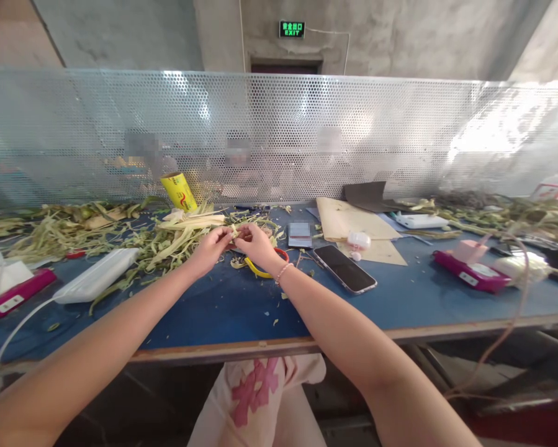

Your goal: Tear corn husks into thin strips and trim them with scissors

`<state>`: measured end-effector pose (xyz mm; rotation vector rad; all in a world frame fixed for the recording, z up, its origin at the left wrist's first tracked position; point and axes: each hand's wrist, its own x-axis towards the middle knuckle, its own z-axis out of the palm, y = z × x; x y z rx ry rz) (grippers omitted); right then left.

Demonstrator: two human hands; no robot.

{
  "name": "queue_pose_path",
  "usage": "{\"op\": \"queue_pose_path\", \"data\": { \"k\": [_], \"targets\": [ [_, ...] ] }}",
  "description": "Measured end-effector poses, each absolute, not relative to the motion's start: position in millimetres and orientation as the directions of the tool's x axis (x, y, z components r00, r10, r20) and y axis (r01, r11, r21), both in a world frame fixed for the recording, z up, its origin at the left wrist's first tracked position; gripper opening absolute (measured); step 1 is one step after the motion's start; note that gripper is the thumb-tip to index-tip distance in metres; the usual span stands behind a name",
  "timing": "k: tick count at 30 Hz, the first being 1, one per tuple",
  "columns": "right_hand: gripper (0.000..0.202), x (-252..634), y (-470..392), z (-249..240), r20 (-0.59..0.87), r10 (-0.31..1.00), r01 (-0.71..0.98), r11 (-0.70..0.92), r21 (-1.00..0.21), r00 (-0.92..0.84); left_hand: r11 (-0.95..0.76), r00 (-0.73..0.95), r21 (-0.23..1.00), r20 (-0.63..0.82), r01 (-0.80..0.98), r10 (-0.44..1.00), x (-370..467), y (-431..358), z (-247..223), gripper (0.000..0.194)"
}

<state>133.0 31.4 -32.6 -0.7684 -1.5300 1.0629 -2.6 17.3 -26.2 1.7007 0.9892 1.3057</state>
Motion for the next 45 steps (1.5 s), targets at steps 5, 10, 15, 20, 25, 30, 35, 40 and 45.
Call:
{"op": "queue_pose_path", "data": {
  "k": [5, 10, 15, 20, 25, 30, 35, 40, 45],
  "targets": [
    [0.018, 137, 35, -35, 0.398, 0.899, -0.065, 0.392, -0.918, -0.181, -0.512, 0.317, 0.83, 0.436, 0.221, 0.843, 0, 5, -19, 0.028],
    [0.013, 143, 36, -33, 0.409, 0.884, -0.146, 0.384, -0.912, -0.228, -0.574, 0.282, 0.763, 0.504, 0.298, 0.816, 4, 4, -21, 0.022],
    [0.017, 140, 28, -30, 0.438, 0.845, -0.207, 0.39, -0.897, -0.307, -0.561, 0.162, 0.756, 0.541, 0.337, 0.825, 0, 8, -20, 0.016],
    [0.029, 135, 27, -32, 0.366, 0.865, -0.271, 0.281, -0.92, -0.344, -0.541, 0.092, 0.767, 0.546, 0.345, 0.833, 0, 11, -23, 0.016],
    [0.029, 135, 30, -32, 0.278, 0.899, -0.299, 0.178, -0.938, -0.338, -0.395, -0.024, 0.896, 0.408, 0.202, 0.913, -1, 20, -32, 0.02],
    [0.034, 135, 37, -34, 0.298, 0.919, -0.318, 0.211, -0.924, -0.257, -0.366, 0.038, 0.924, 0.364, 0.113, 0.931, -3, 20, -32, 0.027],
    [0.027, 137, 41, -33, 0.312, 0.925, -0.258, 0.254, -0.932, -0.218, -0.412, 0.109, 0.894, 0.398, 0.177, 0.911, 1, 16, -29, 0.026],
    [0.028, 144, 34, -28, 0.32, 0.916, -0.273, 0.252, -0.929, -0.241, -0.375, 0.014, 0.927, 0.375, 0.026, 0.927, 3, 18, -27, 0.022],
    [0.033, 142, 30, -28, 0.342, 0.91, -0.201, 0.299, -0.933, -0.233, -0.392, -0.031, 0.918, 0.394, 0.054, 0.918, 1, 20, -28, 0.017]
  ]
}}
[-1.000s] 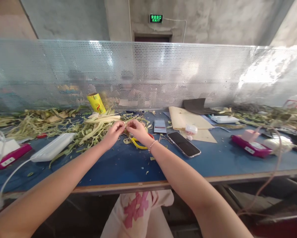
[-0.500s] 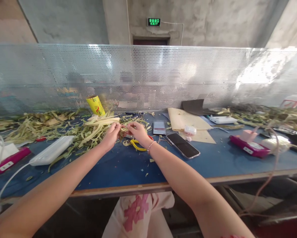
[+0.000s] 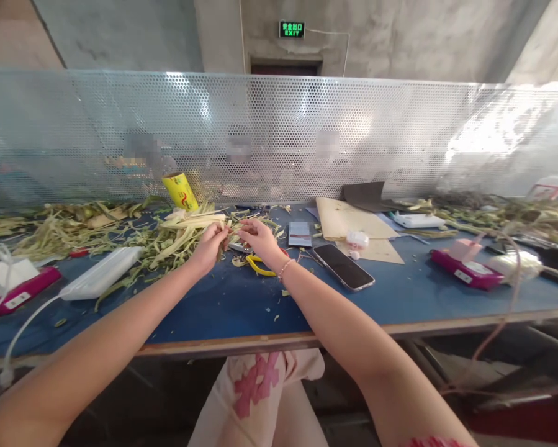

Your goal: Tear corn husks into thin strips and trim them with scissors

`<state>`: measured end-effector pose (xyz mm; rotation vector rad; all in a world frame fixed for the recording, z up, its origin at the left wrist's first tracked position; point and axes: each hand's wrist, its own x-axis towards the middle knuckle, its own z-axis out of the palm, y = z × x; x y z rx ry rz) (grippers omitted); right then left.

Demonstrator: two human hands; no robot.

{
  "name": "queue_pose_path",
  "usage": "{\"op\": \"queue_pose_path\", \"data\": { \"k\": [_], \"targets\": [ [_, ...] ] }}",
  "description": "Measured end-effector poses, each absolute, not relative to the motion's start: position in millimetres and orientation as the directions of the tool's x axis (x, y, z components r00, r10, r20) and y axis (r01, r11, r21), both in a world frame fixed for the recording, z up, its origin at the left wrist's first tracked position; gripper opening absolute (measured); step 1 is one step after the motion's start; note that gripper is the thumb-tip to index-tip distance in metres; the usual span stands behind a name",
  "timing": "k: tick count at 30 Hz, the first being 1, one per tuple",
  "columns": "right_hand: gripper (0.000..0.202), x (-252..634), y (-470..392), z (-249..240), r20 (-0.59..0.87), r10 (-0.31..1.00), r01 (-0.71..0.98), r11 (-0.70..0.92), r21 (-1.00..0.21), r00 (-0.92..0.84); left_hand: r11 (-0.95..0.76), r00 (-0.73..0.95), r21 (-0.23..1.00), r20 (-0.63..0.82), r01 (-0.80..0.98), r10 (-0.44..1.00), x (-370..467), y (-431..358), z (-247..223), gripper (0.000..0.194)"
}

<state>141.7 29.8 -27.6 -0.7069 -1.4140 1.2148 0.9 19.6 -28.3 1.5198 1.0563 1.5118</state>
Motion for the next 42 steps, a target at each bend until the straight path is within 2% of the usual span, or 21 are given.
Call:
{"op": "queue_pose_path", "data": {
  "k": [3, 7, 9, 13, 17, 19, 21, 23, 26, 28, 30, 31, 34, 37, 40, 42],
  "targets": [
    [0.033, 140, 30, -29, 0.387, 0.891, -0.164, 0.356, -0.92, -0.239, -0.415, -0.027, 0.906, 0.419, 0.081, 0.908, 2, 21, -32, 0.013],
    [0.021, 140, 29, -30, 0.422, 0.854, -0.047, 0.429, -0.902, -0.306, -0.37, -0.072, 0.929, 0.371, 0.018, 0.926, 6, 21, -34, 0.015],
    [0.015, 141, 27, -31, 0.459, 0.821, 0.051, 0.504, -0.862, -0.34, -0.332, -0.095, 0.943, 0.329, -0.018, 0.94, 7, 21, -34, 0.015],
    [0.005, 143, 23, -31, 0.536, 0.753, 0.143, 0.621, -0.771, -0.382, -0.26, -0.138, 0.966, 0.257, -0.003, 0.957, 7, 23, -35, 0.011],
    [0.007, 145, 23, -30, 0.608, 0.704, 0.281, 0.707, -0.649, -0.367, -0.228, -0.058, 0.973, 0.229, 0.032, 0.972, 4, 24, -37, 0.014],
    [0.005, 145, 26, -32, 0.594, 0.724, 0.29, 0.687, -0.666, -0.351, -0.249, 0.007, 0.955, 0.251, 0.16, 0.968, 3, 25, -36, 0.015],
    [0.003, 145, 31, -35, 0.539, 0.784, 0.263, 0.614, -0.744, -0.307, -0.322, 0.031, 0.868, 0.336, 0.379, 0.941, -1, 24, -33, 0.015],
    [0.005, 146, 36, -39, 0.461, 0.846, 0.236, 0.521, -0.82, -0.269, -0.377, 0.02, 0.698, 0.461, 0.609, 0.887, -10, 23, -25, 0.023],
    [0.008, 150, 42, -43, 0.373, 0.894, 0.219, 0.427, -0.877, -0.249, -0.308, 0.023, 0.417, 0.563, 0.855, 0.826, -35, 19, -7, 0.03],
    [0.011, 153, 44, -44, 0.343, 0.909, 0.248, 0.398, -0.883, -0.237, -0.179, 0.049, 0.211, 0.508, 0.961, 0.86, -57, 16, 6, 0.019],
    [0.015, 154, 44, -43, 0.372, 0.9, 0.313, 0.429, -0.848, -0.226, 0.024, -0.044, 0.065, 0.329, 0.998, 0.943, -79, 15, 17, 0.008],
    [0.016, 154, 43, -42, 0.402, 0.888, 0.348, 0.458, -0.818, -0.224, 0.118, -0.12, 0.024, 0.252, 0.993, 0.96, -87, 15, 21, 0.01],
    [0.014, 153, 41, -40, 0.465, 0.852, 0.425, 0.522, -0.739, -0.239, 0.307, -0.308, 0.029, 0.14, 0.951, 0.941, -103, 18, 23, 0.015],
    [0.011, 151, 40, -39, 0.472, 0.847, 0.468, 0.529, -0.708, -0.245, 0.321, -0.324, 0.047, 0.095, 0.946, 0.941, -104, 21, 20, 0.011],
    [0.011, 151, 40, -40, 0.495, 0.838, 0.503, 0.538, -0.676, -0.231, 0.301, -0.307, 0.062, 0.215, 0.952, 0.927, -99, 19, 22, 0.005],
    [0.011, 151, 41, -40, 0.518, 0.824, 0.52, 0.555, -0.65, -0.231, 0.27, -0.28, 0.076, 0.34, 0.96, 0.898, -94, 15, 26, 0.011]
  ]
}}
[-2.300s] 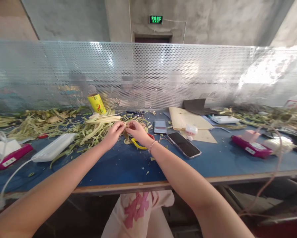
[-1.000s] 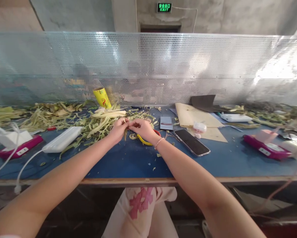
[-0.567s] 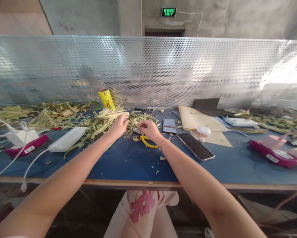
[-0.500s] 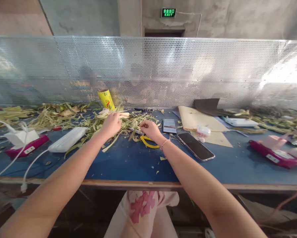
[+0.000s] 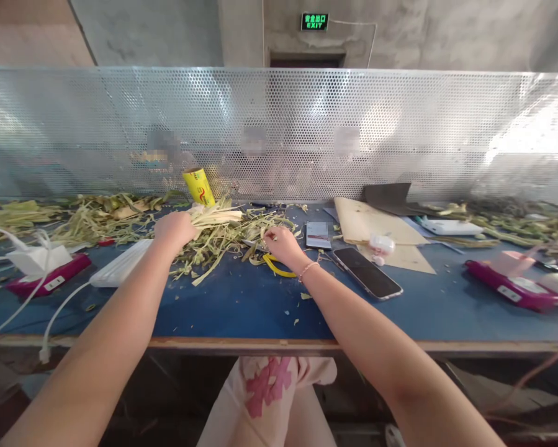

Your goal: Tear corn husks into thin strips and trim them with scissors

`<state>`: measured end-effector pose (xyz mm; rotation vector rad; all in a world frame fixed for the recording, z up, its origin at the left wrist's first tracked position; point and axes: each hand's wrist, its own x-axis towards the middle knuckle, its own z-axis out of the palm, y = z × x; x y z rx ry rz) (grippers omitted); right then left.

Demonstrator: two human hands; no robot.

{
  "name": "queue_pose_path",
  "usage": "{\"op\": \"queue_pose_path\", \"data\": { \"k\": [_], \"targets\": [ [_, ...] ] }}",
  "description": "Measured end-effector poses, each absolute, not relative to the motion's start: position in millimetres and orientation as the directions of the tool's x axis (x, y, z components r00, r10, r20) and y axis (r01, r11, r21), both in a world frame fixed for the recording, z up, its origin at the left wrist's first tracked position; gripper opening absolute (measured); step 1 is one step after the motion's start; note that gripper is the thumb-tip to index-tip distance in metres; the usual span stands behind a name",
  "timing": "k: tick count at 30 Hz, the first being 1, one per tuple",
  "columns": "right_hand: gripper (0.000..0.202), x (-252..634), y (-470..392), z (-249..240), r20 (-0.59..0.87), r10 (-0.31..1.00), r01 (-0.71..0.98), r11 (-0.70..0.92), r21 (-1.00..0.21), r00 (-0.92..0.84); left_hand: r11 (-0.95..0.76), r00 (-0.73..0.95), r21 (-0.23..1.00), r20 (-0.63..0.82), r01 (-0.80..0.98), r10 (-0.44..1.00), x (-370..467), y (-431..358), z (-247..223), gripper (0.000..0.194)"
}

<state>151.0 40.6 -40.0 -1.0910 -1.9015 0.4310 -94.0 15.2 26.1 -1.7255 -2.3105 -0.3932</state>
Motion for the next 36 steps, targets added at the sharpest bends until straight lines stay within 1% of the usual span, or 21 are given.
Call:
{"op": "queue_pose_path", "data": {
  "k": [2, 4, 6, 8, 10, 11, 12, 13, 15, 17, 19, 22, 25, 27, 29, 33, 36],
  "targets": [
    [0.012, 151, 40, -40, 0.537, 0.809, 0.529, 0.573, -0.626, -0.241, 0.224, -0.243, 0.095, 0.411, 0.97, 0.879, -88, 11, 30, 0.015],
    [0.012, 150, 39, -39, 0.545, 0.799, 0.533, 0.585, -0.611, -0.253, 0.151, -0.203, 0.146, 0.457, 0.978, 0.866, -83, 8, 33, 0.023],
    [0.013, 150, 38, -38, 0.561, 0.786, 0.525, 0.602, -0.601, -0.26, 0.043, -0.174, 0.259, 0.51, 0.965, 0.842, -79, 9, 35, 0.031],
    [0.014, 149, 37, -37, 0.59, 0.763, 0.501, 0.631, -0.592, -0.263, -0.113, -0.179, 0.448, 0.559, 0.887, 0.81, -73, 13, 34, 0.038],
    [0.013, 148, 36, -36, 0.617, 0.737, 0.461, 0.665, -0.587, -0.277, -0.287, -0.223, 0.661, 0.575, 0.693, 0.787, -64, 18, 32, 0.043],
    [0.012, 148, 34, -36, 0.625, 0.725, 0.433, 0.682, -0.59, -0.29, -0.357, -0.268, 0.748, 0.571, 0.56, 0.776, -58, 20, 31, 0.047],
    [0.01, 147, 33, -36, 0.63, 0.713, 0.398, 0.698, -0.595, -0.309, -0.394, -0.276, 0.813, 0.533, 0.428, 0.8, -50, 21, 29, 0.049],
    [0.01, 146, 31, -35, 0.633, 0.703, 0.355, 0.711, -0.608, -0.324, -0.402, -0.264, 0.856, 0.49, 0.325, 0.831, -41, 21, 27, 0.05],
    [0.016, 144, 27, -34, 0.629, 0.696, 0.259, 0.715, -0.649, -0.346, -0.361, -0.193, 0.916, 0.392, 0.177, 0.899, -21, 19, 23, 0.049],
    [0.023, 142, 24, -33, 0.615, 0.706, 0.174, 0.695, -0.698, -0.35, -0.297, -0.139, 0.952, 0.304, 0.069, 0.942, -2, 16, 20, 0.044],
    [0.026, 140, 24, -32, 0.598, 0.726, 0.123, 0.665, -0.737, -0.341, -0.238, -0.125, 0.971, 0.238, 0.011, 0.963, 11, 14, 18, 0.039],
    [0.026, 139, 29, -34, 0.576, 0.768, 0.132, 0.625, -0.769, -0.282, -0.177, -0.09, 0.982, 0.172, -0.057, 0.981, 19, 13, 15, 0.033],
    [0.022, 141, 36, -37, 0.553, 0.804, 0.162, 0.589, -0.792, -0.219, -0.17, -0.039, 0.973, 0.166, -0.157, 0.985, 18, 13, 7, 0.033],
    [0.019, 142, 40, -38, 0.529, 0.823, 0.145, 0.561, -0.815, -0.208, -0.149, -0.012, 0.978, 0.149, -0.146, 0.989, 16, 14, 0, 0.033],
    [0.02, 142, 41, -38, 0.491, 0.844, 0.069, 0.515, -0.855, -0.217, -0.157, 0.02, 0.977, 0.161, -0.146, 0.987, 13, 15, -6, 0.035],
    [0.031, 143, 38, -34, 0.391, 0.883, -0.196, 0.348, -0.917, -0.26, -0.192, 0.13, 0.95, 0.228, -0.245, 0.965, 6, 17, -12, 0.033],
    [0.037, 145, 37, -32, 0.334, 0.907, -0.276, 0.263, -0.924, -0.256, -0.19, 0.193, 0.941, 0.249, -0.282, 0.949, 2, 17, -12, 0.029]
  ]
}}
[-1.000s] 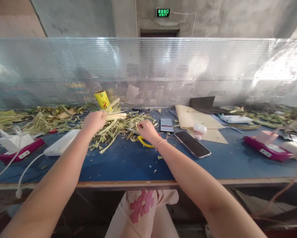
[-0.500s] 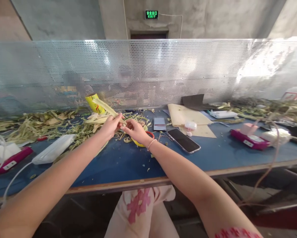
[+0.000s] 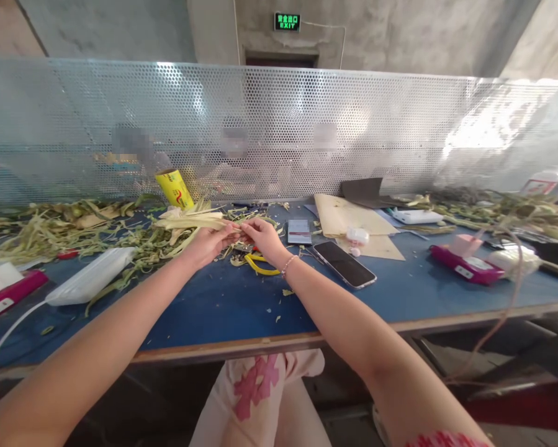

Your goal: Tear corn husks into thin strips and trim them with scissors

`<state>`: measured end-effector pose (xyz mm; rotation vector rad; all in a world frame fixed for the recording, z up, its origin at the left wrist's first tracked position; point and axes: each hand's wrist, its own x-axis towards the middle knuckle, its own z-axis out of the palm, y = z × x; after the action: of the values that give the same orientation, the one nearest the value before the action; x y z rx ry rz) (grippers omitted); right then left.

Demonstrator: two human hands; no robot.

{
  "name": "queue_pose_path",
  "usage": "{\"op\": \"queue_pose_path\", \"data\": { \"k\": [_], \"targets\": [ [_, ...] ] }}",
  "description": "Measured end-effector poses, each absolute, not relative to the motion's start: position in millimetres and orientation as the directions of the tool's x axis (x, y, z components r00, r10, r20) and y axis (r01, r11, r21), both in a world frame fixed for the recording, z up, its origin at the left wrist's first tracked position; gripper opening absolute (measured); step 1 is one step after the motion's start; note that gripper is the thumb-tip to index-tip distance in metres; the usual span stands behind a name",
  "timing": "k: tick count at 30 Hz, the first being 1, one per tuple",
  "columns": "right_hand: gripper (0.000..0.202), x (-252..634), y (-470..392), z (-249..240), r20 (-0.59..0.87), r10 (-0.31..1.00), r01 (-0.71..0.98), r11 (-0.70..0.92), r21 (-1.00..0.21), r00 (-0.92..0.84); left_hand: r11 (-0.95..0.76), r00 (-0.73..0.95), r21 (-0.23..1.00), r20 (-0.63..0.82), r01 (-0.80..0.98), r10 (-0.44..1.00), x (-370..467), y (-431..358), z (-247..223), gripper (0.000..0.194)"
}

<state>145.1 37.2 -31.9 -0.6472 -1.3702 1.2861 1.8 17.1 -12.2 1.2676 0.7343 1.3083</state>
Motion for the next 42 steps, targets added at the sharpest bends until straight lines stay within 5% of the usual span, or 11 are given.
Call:
{"op": "queue_pose_path", "data": {
  "k": [7, 16, 21, 23, 28, 32, 42],
  "targets": [
    [0.041, 153, 46, -32, 0.268, 0.962, -0.23, 0.248, -0.941, -0.061, -0.139, 0.215, 0.941, 0.212, -0.31, 0.954, 2, 16, -13, 0.016],
    [0.027, 161, 55, -33, 0.231, 0.969, -0.1, 0.239, -0.966, 0.089, -0.247, -0.154, 0.791, 0.194, -0.56, 0.969, -3, 23, -5, 0.008],
    [0.014, 161, 52, -36, 0.508, 0.857, 0.335, 0.454, -0.826, 0.089, -0.267, -0.157, 0.87, 0.221, -0.415, 0.963, -2, 21, -7, 0.009],
    [0.015, 159, 47, -34, 0.608, 0.793, 0.38, 0.554, -0.74, 0.028, -0.278, -0.132, 0.921, 0.25, -0.273, 0.959, -1, 18, -7, 0.013],
    [0.022, 151, 31, -26, 0.633, 0.758, 0.245, 0.651, -0.718, -0.158, -0.32, 0.009, 0.937, 0.322, 0.143, 0.947, 4, 7, -6, 0.026],
    [0.021, 147, 31, -26, 0.568, 0.807, 0.193, 0.591, -0.784, -0.161, -0.373, 0.12, 0.886, 0.353, 0.277, 0.928, 8, 4, -10, 0.025],
    [0.019, 148, 41, -31, 0.425, 0.89, -0.089, 0.416, -0.905, -0.167, -0.139, 0.023, 0.987, 0.138, 0.08, 0.99, 14, 7, -14, 0.017]
  ]
}}
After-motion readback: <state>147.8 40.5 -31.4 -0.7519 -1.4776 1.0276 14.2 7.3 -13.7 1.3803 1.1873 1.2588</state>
